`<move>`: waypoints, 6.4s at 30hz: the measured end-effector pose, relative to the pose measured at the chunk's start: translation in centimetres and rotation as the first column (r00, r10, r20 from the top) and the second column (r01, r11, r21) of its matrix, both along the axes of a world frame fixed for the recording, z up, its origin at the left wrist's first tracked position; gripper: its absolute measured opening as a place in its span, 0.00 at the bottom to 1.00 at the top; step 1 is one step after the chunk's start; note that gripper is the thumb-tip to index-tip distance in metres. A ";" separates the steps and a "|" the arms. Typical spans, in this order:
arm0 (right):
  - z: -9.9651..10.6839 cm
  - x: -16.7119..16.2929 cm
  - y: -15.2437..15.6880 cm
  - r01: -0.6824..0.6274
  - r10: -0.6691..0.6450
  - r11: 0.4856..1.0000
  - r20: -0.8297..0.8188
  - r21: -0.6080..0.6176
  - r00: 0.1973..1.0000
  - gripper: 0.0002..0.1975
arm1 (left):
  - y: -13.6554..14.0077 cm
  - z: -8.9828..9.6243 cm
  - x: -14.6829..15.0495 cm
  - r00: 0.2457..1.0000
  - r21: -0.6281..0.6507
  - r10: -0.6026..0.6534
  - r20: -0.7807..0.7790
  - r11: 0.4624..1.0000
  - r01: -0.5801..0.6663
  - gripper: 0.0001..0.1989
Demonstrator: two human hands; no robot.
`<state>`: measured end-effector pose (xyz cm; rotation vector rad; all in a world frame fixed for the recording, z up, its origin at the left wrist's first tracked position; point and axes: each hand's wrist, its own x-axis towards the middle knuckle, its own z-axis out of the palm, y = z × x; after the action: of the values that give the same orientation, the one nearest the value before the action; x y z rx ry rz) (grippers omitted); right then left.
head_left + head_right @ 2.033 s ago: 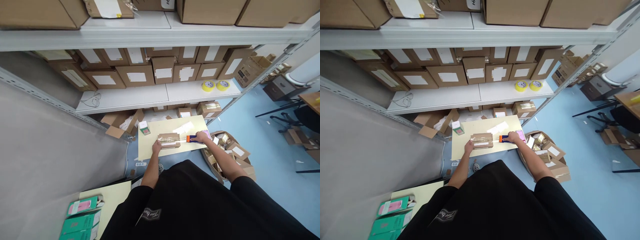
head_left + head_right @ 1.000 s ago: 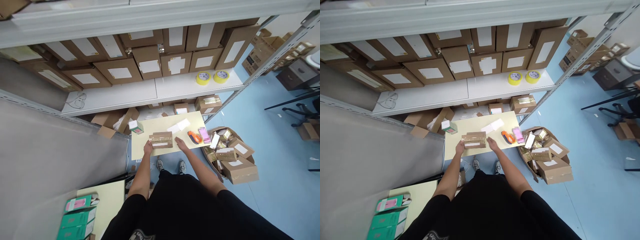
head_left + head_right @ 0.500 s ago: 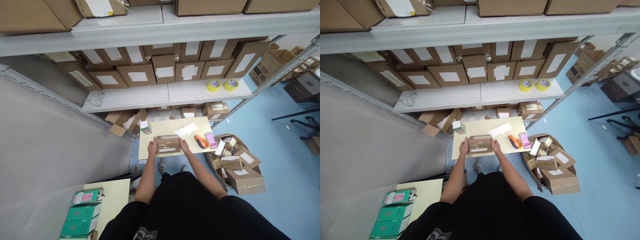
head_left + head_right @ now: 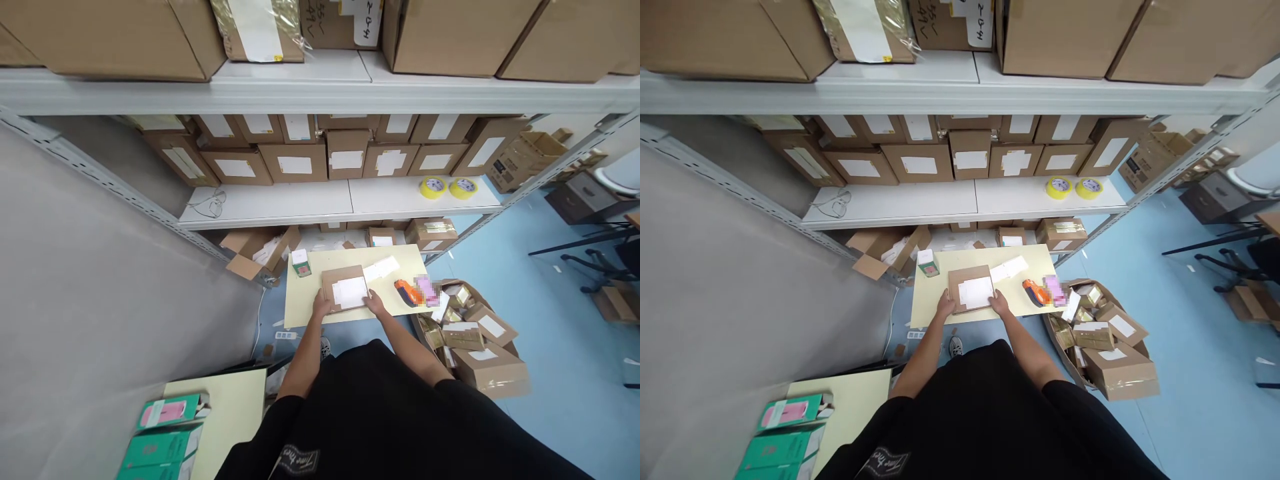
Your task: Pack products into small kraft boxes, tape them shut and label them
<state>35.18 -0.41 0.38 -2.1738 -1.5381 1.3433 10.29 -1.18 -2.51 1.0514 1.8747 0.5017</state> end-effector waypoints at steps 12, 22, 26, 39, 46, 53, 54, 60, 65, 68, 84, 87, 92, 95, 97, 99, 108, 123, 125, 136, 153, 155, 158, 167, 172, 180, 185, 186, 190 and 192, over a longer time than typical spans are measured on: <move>0.2 -0.5 0.2 0.019 -0.011 0.974 -0.038 0.225 0.999 0.41 | 2.5 1.4 -2.4 0.990 0.302 -0.075 0.117 0.953 0.036 0.38; -1.5 2.4 -1.1 0.072 -0.058 0.978 -0.076 0.197 0.995 0.46 | 0.6 1.2 -3.1 0.985 0.232 -0.055 0.162 0.972 0.016 0.29; 0.9 1.5 0.9 0.187 -0.130 0.860 -0.149 0.476 0.980 0.33 | 3.5 3.9 -1.6 0.990 0.484 -0.129 0.056 0.871 0.086 0.20; 4.1 -3.0 5.7 -0.424 0.377 0.838 0.198 0.343 0.905 0.17 | 6.4 7.3 0.1 0.700 0.017 -0.582 -0.415 0.764 0.645 0.15; 3.7 -1.5 4.7 -0.402 0.345 0.912 0.380 0.082 0.858 0.37 | 4.9 6.9 -0.8 0.712 -0.029 -0.511 -0.483 0.821 0.570 0.40; 2.8 -1.3 4.0 -0.276 0.198 0.942 0.344 0.193 0.918 0.25 | 5.0 5.5 -1.5 0.703 -0.130 -0.565 -0.431 0.810 0.572 0.50; 2.9 -1.2 4.0 -0.244 0.162 0.949 0.355 0.200 0.921 0.23 | 4.9 5.1 -1.4 0.702 -0.129 -0.579 -0.414 0.801 0.584 0.44; 2.4 0.6 4.3 -0.153 0.064 0.974 0.442 0.169 0.895 0.22 | 4.0 3.6 -0.8 0.779 -0.058 -0.502 -0.375 0.852 0.521 0.13; 1.6 0.3 3.6 -0.162 0.026 0.964 0.528 0.213 0.849 0.27 | 2.8 3.0 -0.8 0.838 0.052 -0.407 -0.364 0.889 0.455 0.09; 1.6 -0.5 3.3 -0.225 0.059 0.949 0.577 0.220 0.814 0.23 | 1.2 2.9 -1.3 0.862 0.127 -0.366 -0.350 0.893 0.431 0.11; 4.0 -3.3 4.0 -0.295 0.184 0.950 0.575 0.105 0.797 0.20 | -1.7 2.8 -2.5 0.892 0.034 -0.358 -0.276 0.924 0.381 0.06; 4.3 -4.1 3.6 -0.433 0.257 0.870 0.530 0.237 0.808 0.27 | -2.2 2.9 -2.1 0.894 0.063 -0.359 -0.268 0.920 0.388 0.08; 4.5 -3.8 4.3 -0.510 0.353 0.830 0.496 0.226 0.794 0.41 | -3.9 3.8 -0.3 0.918 0.174 -0.287 -0.274 0.924 0.341 0.09; 5.3 -2.9 5.6 -0.569 0.398 0.789 0.510 0.234 0.762 0.37 | -4.9 5.0 1.1 0.925 0.228 -0.228 -0.305 0.925 0.303 0.10; 6.0 -2.2 6.4 -0.593 0.404 0.755 0.515 0.279 0.756 0.28 | -5.8 5.8 1.9 0.927 0.250 -0.194 -0.320 0.927 0.281 0.10; 6.7 -1.6 7.1 -0.623 0.436 0.724 0.502 0.298 0.747 0.19 | -7.0 6.5 2.8 0.933 0.260 -0.147 -0.330 0.935 0.239 0.10; 6.3 0.5 6.3 -0.782 0.664 0.571 0.420 0.249 0.618 0.17 | -14.3 7.2 8.2 0.944 0.237 0.074 -0.321 0.971 0.005 0.09; 8.6 -5.3 -2.8 -0.769 0.820 0.210 0.319 0.604 0.475 0.29 | -27.2 9.5 9.4 0.796 0.275 0.495 -0.349 0.866 -0.418 0.07; 8.9 -7.3 -5.2 -0.769 0.846 0.158 0.318 0.619 0.429 0.28 | -30.4 9.4 9.0 0.758 0.300 0.552 -0.348 0.831 -0.468 0.07; 11.2 -18.7 -30.3 -0.710 0.944 -0.213 0.330 0.671 0.029 0.26 | -55.5 8.7 8.4 0.481 0.283 0.809 -0.337 0.574 -0.768 0.09; 12.1 -35.4 -58.4 -0.677 0.893 -0.433 0.386 0.596 -0.231 0.28 | -78.1 7.4 7.4 0.216 0.362 0.947 -0.236 0.292 -0.885 0.08; 12.5 -38.5 -59.9 -0.729 0.882 -0.436 0.412 0.528 -0.229 0.29 | -78.1 7.4 7.0 0.207 0.358 0.953 -0.220 0.276 -0.892 0.08; 12.6 -42.9 -62.0 -0.788 0.873 -0.435 0.419 0.436 -0.250 0.29 | -77.7 7.7 6.4 0.192 0.351 0.958 -0.215 0.259 -0.900 0.08; 8.6 -51.0 -66.6 -0.893 0.887 -0.365 0.390 0.261 -0.248 0.27 | -76.7 8.2 4.6 0.188 0.351 0.957 -0.220 0.257 -0.900 0.07; 7.4 -51.2 -66.8 -0.897 0.886 -0.374 0.377 0.236 -0.270 0.21 | -76.9 8.1 4.6 0.178 0.360 0.961 -0.213 0.246 -0.900 0.08; 10.6 -47.8 -63.4 -0.789 0.925 -0.345 0.327 0.507 -0.194 0.22 | -76.7 9.1 4.6 0.188 0.370 0.958 -0.216 0.259 -0.892 0.08; 12.8 -41.7 -59.8 -0.604 0.956 -0.291 0.197 0.742 -0.218 0.17 | -76.7 9.3 5.3 0.191 0.353 0.947 -0.257 0.277 -0.894 0.09; 12.9 -39.9 -59.1 -0.568 0.956 -0.282 0.176 0.773 -0.234 0.16 | -76.8 9.2 5.5 0.193 0.356 0.945 -0.263 0.281 -0.891 0.09; 12.0 -31.6 -56.4 -0.499 0.936 -0.310 0.166 0.809 -0.312 0.16 | -77.0 8.5 6.7 0.198 0.383 0.947 -0.254 0.286 -0.878 0.08; 11.0 -27.8 -55.6 -0.557 0.916 -0.373 0.199 0.742 -0.349 0.17 | -76.8 8.1 7.2 0.201 0.389 0.951 -0.237 0.282 -0.877 0.07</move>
<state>7.38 -55.99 11.40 0.6080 -2.7752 0.9863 17.49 -78.03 5.64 -0.1235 2.8380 1.2199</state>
